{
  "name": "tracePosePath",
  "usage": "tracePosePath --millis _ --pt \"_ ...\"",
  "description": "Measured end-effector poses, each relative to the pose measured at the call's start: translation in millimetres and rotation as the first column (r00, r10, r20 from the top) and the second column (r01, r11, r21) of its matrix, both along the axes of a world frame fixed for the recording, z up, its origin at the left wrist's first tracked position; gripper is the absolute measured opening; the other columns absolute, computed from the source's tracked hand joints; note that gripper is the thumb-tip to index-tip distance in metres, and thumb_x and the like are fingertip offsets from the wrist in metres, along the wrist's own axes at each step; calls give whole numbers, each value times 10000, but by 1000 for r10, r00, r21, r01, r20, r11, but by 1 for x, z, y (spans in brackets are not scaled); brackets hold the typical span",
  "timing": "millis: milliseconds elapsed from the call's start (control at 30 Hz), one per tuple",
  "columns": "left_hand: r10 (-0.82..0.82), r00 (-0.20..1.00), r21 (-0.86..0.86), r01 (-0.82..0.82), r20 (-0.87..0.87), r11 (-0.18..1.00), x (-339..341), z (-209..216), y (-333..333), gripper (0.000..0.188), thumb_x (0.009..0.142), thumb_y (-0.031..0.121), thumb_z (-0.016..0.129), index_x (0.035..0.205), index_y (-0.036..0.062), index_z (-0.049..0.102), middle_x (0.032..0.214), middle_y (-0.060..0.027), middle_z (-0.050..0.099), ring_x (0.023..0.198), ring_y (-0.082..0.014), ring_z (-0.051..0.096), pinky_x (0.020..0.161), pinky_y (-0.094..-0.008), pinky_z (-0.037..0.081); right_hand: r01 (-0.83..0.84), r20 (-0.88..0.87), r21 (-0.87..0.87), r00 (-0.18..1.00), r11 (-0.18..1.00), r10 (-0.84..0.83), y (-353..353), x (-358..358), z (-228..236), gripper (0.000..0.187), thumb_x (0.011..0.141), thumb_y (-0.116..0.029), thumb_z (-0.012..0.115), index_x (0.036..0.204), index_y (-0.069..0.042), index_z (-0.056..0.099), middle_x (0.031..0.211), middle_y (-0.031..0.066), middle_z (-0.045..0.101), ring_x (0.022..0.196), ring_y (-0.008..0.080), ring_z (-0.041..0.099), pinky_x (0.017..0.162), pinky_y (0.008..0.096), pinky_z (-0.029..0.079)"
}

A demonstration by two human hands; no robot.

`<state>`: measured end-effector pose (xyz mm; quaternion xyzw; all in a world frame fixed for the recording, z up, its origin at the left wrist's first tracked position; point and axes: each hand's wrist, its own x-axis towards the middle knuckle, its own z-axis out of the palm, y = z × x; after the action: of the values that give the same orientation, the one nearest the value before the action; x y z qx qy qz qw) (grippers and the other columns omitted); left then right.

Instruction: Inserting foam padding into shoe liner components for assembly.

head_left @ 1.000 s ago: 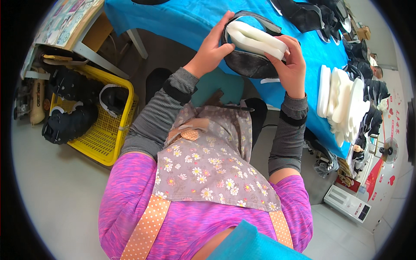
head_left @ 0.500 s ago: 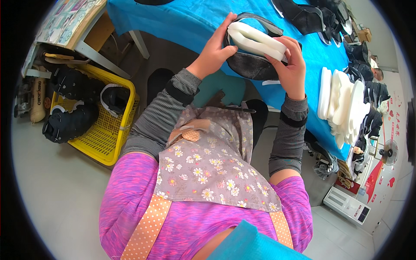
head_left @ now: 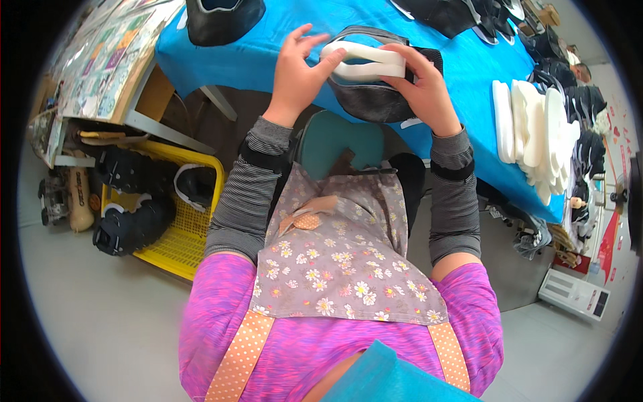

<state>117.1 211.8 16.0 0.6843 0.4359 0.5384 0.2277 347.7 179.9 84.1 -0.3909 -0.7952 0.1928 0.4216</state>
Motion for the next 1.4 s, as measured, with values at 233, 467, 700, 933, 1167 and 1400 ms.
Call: tracePosePath --millis 233,467,700,933,1167,1400 --pt "-80 975 51 93 -209 994 -2 52 2 411 814 266 774 1157 63 671 1046 -100 702 925 -210 681 742 -316 566 -83 -16 -52 996 995 82 -4 0 0 452 865 -103 683 1297 -66 554 1144 148 646 1008 216 623 863 280 485" --pt "5 965 21 0 -261 1000 6 57 -5 257 792 243 754 952 46 719 866 -117 708 801 -231 683 670 -332 521 69 30 -82 997 994 -67 -9 -11 9 406 885 -321 681 1151 -19 623 940 143 696 837 247 683 766 322 525" --pt "161 952 13 -163 -259 987 13 51 -9 212 809 240 744 908 59 695 825 -88 717 740 -186 704 629 -308 510 218 -84 -229 966 949 -243 -5 -33 -7 353 826 -224 634 1064 38 632 804 166 677 729 231 665 684 331 529" --pt "118 946 -3 -125 -301 992 11 51 -6 302 798 154 710 1077 70 628 978 -117 698 835 -219 688 692 -327 522 349 19 -222 935 910 -354 -4 -40 -11 349 813 -260 610 868 84 638 794 262 667 745 380 672 706 416 534" --pt "429 737 684 62 -523 727 17 63 7 457 805 142 682 1256 99 614 1034 -146 684 856 -307 674 715 -393 526 305 -57 -248 943 920 -328 -4 -34 -15 342 823 -248 606 890 86 636 819 265 667 770 382 669 714 419 528" --pt "-65 925 36 85 -374 996 18 52 14 319 849 140 658 1165 106 697 885 -190 697 759 -311 685 682 -373 519 306 -158 -154 931 940 -329 -4 -36 -19 355 845 -281 647 904 68 671 791 241 669 753 351 676 677 400 529"
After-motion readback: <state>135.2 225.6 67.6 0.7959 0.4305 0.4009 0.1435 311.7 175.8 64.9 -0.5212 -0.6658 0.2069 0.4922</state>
